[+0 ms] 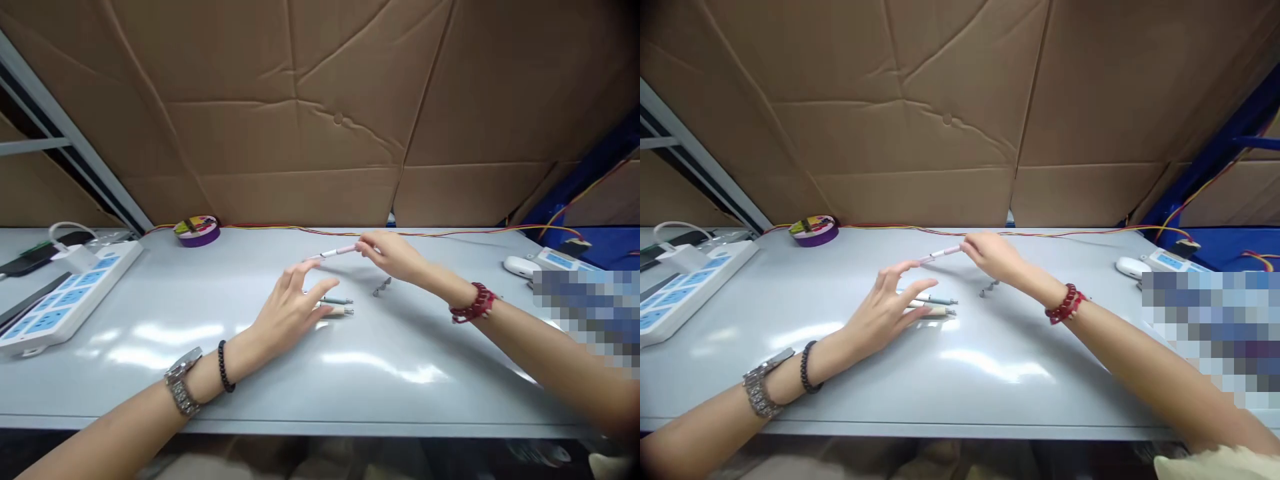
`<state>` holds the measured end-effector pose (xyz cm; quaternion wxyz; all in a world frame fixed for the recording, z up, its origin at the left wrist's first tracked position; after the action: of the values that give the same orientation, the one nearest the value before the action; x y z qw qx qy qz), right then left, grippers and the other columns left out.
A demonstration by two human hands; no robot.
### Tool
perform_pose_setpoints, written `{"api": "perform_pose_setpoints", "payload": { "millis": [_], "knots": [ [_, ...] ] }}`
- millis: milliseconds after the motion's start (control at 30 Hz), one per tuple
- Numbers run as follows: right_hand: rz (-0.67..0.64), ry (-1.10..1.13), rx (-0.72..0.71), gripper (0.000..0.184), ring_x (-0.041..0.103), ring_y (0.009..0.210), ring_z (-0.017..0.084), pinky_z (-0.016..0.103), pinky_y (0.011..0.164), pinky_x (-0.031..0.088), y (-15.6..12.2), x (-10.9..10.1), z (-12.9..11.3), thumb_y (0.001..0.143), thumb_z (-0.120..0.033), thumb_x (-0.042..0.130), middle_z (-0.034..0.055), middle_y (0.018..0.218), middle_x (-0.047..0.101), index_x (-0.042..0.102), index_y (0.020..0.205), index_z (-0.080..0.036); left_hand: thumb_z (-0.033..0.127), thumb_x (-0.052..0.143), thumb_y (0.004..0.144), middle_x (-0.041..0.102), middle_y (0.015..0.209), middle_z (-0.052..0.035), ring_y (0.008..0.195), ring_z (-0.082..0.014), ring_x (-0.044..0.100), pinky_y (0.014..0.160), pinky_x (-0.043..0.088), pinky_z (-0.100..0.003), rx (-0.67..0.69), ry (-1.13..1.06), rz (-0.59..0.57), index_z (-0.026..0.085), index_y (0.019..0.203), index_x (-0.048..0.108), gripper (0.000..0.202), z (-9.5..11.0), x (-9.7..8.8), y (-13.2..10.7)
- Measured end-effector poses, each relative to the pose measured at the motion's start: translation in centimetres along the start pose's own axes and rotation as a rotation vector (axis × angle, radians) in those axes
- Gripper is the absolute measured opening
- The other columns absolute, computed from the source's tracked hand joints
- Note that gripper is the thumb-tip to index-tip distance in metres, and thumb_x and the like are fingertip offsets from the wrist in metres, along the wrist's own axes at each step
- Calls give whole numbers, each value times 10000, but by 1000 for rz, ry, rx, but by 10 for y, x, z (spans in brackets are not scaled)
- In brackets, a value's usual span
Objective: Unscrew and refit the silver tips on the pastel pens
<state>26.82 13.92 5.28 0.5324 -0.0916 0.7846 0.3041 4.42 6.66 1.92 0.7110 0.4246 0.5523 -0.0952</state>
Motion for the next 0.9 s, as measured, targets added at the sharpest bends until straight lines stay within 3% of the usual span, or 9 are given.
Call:
{"api": "perform_pose_setpoints", "payload": {
  "millis": [133, 233, 300, 367, 433, 500, 633, 800, 900],
  "knots": [
    [210, 83, 98, 381, 460, 510, 126, 242, 494, 345, -25, -37, -12, 972, -334, 263, 0, 607, 530, 473, 683, -200, 277, 482, 920, 268, 1276, -136, 1165, -318, 317, 943, 360, -493, -17, 45, 175, 239, 1235, 434, 321, -3, -24, 3],
    [272, 177, 91, 431, 439, 484, 125, 244, 485, 350, -52, -39, -30, 972, -365, 267, -12, 549, 471, 470, 628, -204, 322, 490, 919, 329, 1235, -144, 1143, -313, 378, 930, 369, -456, 82, 38, 218, 210, 1193, 451, 299, 10, -39, 2],
    [183, 282, 20, 387, 477, 529, 123, 240, 517, 374, -70, -25, -44, 968, -332, 300, -2, 598, 519, 497, 662, -197, 425, 470, 911, 426, 1182, -154, 1049, -306, 460, 861, 409, -445, 180, -27, 76, 178, 1155, 460, 348, 26, -41, 0],
    [37, 346, -125, 348, 483, 571, 127, 244, 550, 385, -84, -5, -56, 967, -294, 300, 11, 629, 534, 499, 702, -183, 481, 518, 865, 558, 994, -119, 879, -293, 538, 747, 446, -429, 200, -58, -170, 154, 1035, 508, 368, 41, -36, -3],
    [-55, 350, -207, 359, 427, 526, 121, 242, 510, 352, -94, 14, -62, 950, -290, 341, -2, 578, 499, 468, 631, -186, 335, 522, 879, 592, 810, -53, 704, -239, 559, 631, 449, -361, 147, -81, -401, 170, 892, 517, 166, 52, -29, -8],
    [-128, 362, -239, 375, 410, 520, 119, 239, 503, 346, -100, 28, -63, 955, -288, 332, -7, 565, 489, 453, 614, -188, 232, 467, 893, 594, 774, -33, 648, -215, 556, 576, 425, -315, 69, -140, -544, 185, 832, 496, 82, 55, -21, -11],
    [-144, 413, -215, 357, 472, 581, 130, 235, 542, 400, -101, 38, -55, 970, -331, 316, 13, 636, 546, 496, 697, -186, 239, 360, 952, 596, 838, -9, 686, -172, 554, 594, 405, -256, -173, -480, -603, 215, 849, 460, 145, 45, -15, -14],
    [-139, 302, -331, 211, 524, 655, 154, 252, 563, 414, -95, 35, -47, 890, -132, 370, 51, 741, 606, 569, 838, -182, 374, 262, 983, 540, 667, 21, 631, -155, 525, 583, 395, -231, -281, -767, -714, 220, 766, 448, 325, 36, -17, -2],
    [-245, 303, -290, 132, 516, 643, 177, 288, 570, 420, -95, 32, -46, 815, -292, 500, 50, 726, 597, 566, 847, -182, 440, 205, 975, 480, 562, 24, 562, -158, 500, 521, 380, -232, -344, -898, -857, 221, 742, 434, 393, 35, -18, 7]
  ]
}}
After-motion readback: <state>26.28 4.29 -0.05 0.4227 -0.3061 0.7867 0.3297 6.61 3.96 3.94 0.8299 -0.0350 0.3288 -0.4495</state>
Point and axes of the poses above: each hand's wrist, its own y-axis towards the middle knuckle, its own x-axis out of the palm, z = x × y, the point moved 1 cm from there along y, towards the middle knuckle
